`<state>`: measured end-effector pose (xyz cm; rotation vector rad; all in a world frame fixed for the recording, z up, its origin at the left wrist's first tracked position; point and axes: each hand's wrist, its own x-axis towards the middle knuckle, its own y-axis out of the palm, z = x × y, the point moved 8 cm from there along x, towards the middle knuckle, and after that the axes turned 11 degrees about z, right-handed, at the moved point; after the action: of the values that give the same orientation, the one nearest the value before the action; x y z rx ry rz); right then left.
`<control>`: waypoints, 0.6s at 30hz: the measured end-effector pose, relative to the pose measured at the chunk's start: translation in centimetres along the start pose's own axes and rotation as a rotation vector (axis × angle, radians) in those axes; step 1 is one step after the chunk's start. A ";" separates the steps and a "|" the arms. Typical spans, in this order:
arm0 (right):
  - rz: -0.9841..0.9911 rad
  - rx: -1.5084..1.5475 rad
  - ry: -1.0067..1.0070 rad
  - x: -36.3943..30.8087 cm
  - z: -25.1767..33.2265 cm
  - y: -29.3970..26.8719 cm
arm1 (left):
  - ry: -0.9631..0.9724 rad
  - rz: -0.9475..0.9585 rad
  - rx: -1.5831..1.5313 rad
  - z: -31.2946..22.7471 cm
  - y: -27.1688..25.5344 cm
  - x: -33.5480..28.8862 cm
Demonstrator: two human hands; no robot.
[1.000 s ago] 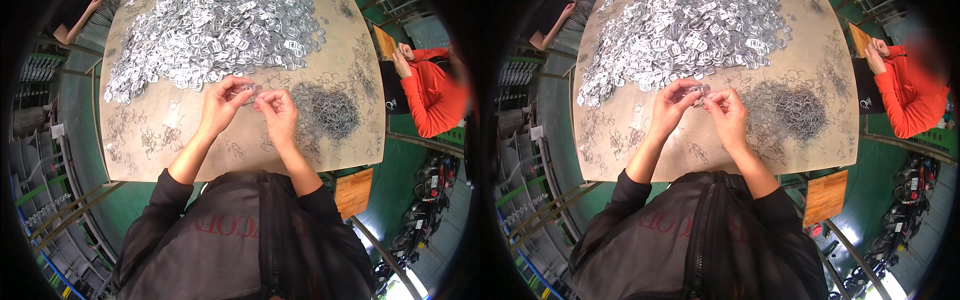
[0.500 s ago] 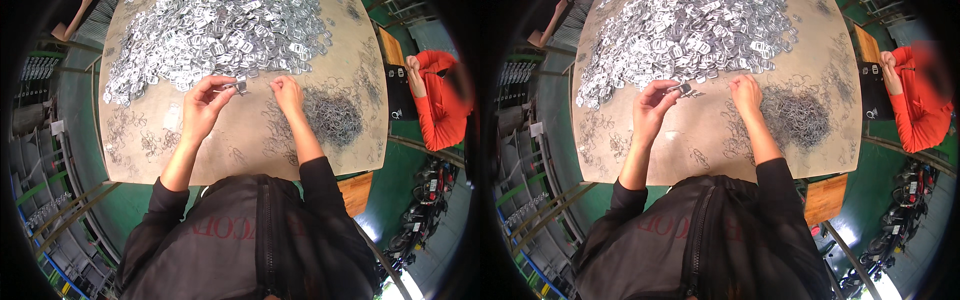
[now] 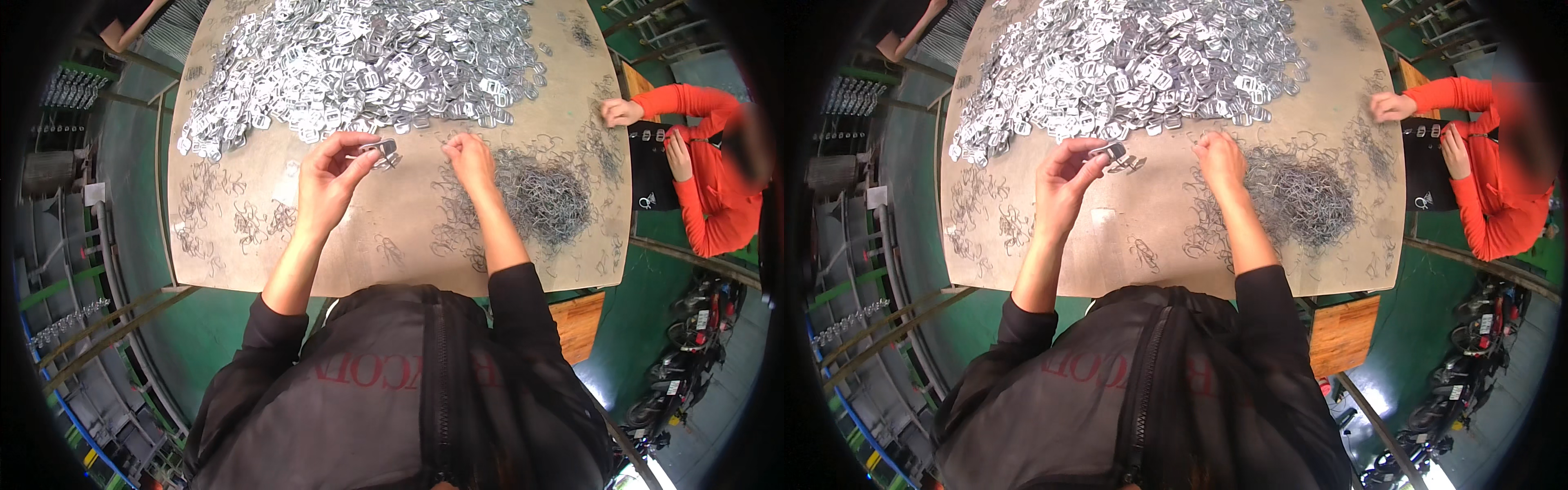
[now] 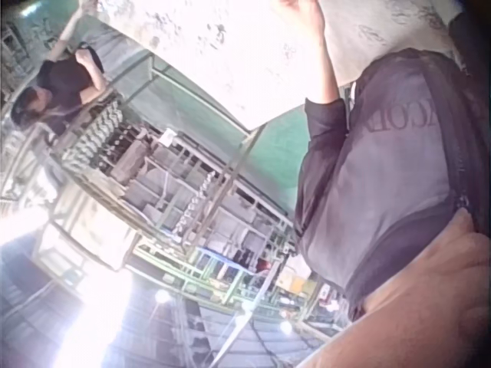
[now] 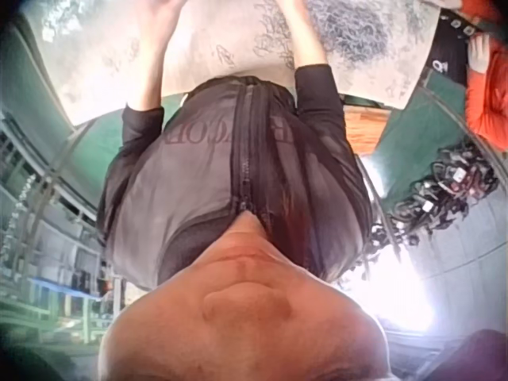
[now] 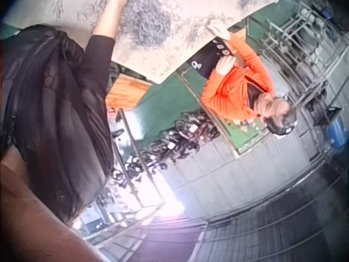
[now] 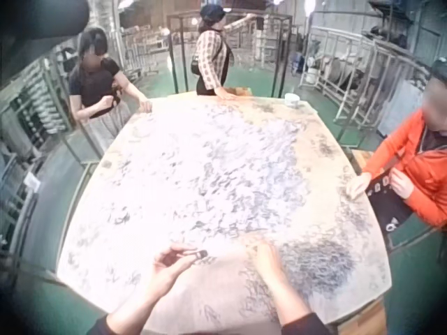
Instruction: The person strings small metal buckles onto a metal hook, picking them from a pile and sliding them one by one onto the wire, then hangs the completed string onto a large industrial metal rack.
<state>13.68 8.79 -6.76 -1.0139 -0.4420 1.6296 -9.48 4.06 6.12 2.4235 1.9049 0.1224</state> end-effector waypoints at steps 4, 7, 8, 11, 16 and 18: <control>-0.142 -0.145 -0.028 1.6 1.4 0.7 | 0.015 0.004 0.001 -0.7 0.4 -0.4; -0.190 -0.377 -0.131 2.4 2.7 1.7 | 0.064 0.010 -0.013 -1.5 0.6 -0.8; -0.088 -0.286 -0.092 2.7 1.9 2.1 | 0.060 0.010 -0.005 -1.6 0.7 -0.9; 0.257 0.188 0.001 1.5 -0.6 3.0 | 0.035 -0.005 0.003 -1.3 0.8 -1.5; 0.460 1.095 -0.067 -5.4 1.6 0.2 | 0.027 0.016 -0.012 -0.5 1.9 -2.0; 0.373 1.194 -0.171 -8.0 4.0 -2.1 | 0.019 0.026 -0.024 -0.2 2.5 -2.2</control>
<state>11.94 2.92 0.11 -0.0355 0.6251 1.8731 -7.60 1.35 6.54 2.4407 1.8687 0.1697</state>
